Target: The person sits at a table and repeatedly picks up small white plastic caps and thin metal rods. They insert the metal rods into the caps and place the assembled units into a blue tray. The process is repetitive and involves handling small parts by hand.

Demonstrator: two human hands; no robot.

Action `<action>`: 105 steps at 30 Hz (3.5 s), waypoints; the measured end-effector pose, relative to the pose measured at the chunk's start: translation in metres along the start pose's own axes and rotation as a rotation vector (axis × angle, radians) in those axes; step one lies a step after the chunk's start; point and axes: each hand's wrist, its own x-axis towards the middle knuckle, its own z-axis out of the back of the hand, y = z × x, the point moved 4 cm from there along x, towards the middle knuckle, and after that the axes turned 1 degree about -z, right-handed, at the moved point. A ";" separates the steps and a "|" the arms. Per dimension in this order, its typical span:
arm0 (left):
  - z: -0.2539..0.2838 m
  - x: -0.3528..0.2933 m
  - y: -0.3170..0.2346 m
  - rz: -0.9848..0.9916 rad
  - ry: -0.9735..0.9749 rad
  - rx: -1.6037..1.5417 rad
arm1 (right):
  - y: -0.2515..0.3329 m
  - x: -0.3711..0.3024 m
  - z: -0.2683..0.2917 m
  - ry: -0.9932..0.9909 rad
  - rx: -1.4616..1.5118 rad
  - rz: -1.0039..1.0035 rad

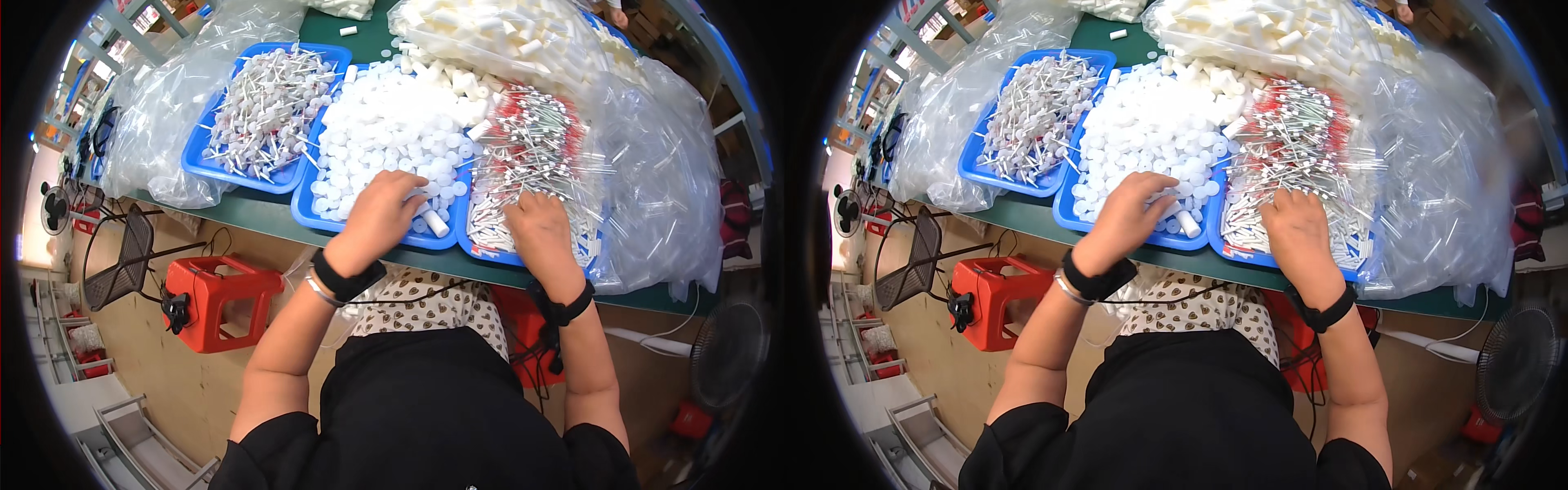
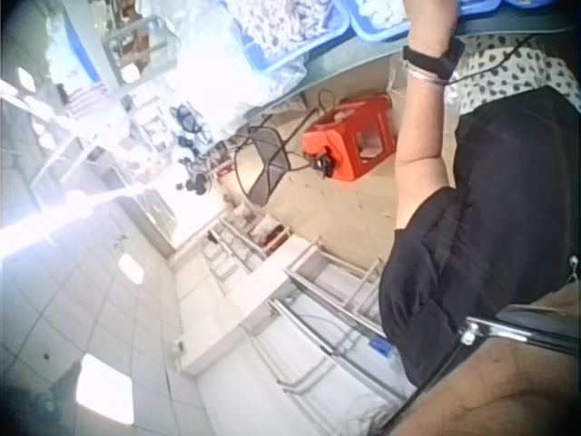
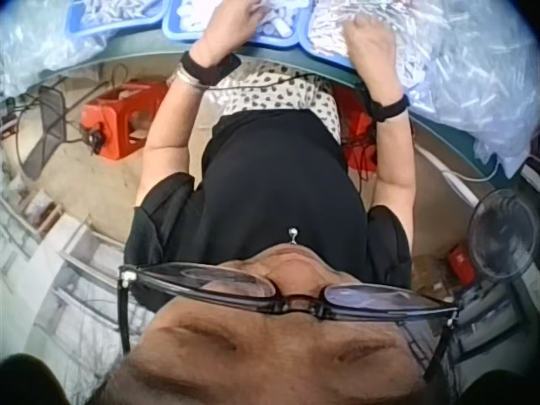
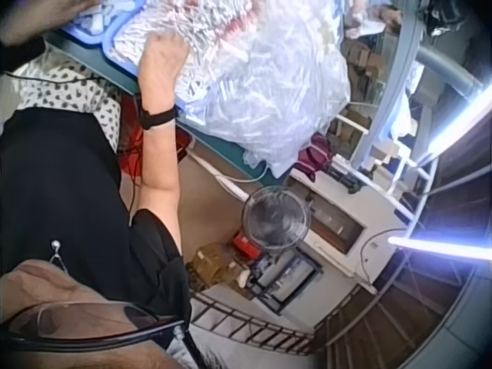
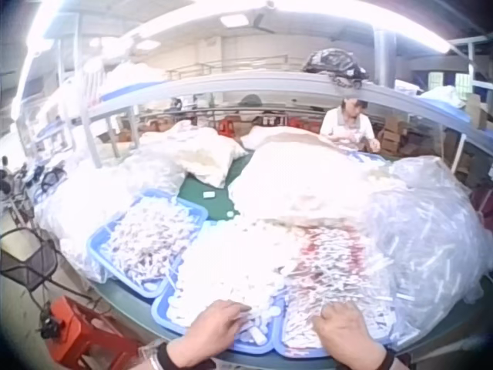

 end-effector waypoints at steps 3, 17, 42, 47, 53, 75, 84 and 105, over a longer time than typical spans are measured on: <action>-0.010 0.004 -0.010 -0.112 -0.049 0.160 | 0.000 -0.001 -0.003 0.004 -0.017 0.006; -0.010 0.008 -0.010 0.133 -0.058 -0.204 | -0.002 -0.009 0.014 -0.118 0.256 0.035; -0.088 -0.043 -0.078 0.807 0.354 -2.168 | 0.012 -0.027 0.005 -0.120 1.705 -0.692; -0.091 -0.045 -0.077 0.827 0.353 -2.183 | 0.015 -0.027 0.003 -0.171 1.620 -0.646; -0.095 -0.047 -0.076 0.826 0.365 -2.174 | 0.020 -0.024 0.001 -0.229 1.563 -0.616; -0.094 -0.048 -0.070 0.875 0.338 -2.165 | 0.021 -0.021 0.015 -0.167 1.182 -0.355; -0.094 -0.044 -0.063 0.929 0.211 -2.109 | 0.017 -0.014 0.017 0.146 1.523 -0.488; -0.050 -0.028 -0.013 0.499 -0.079 -1.949 | 0.094 -0.093 -0.062 0.304 0.558 0.060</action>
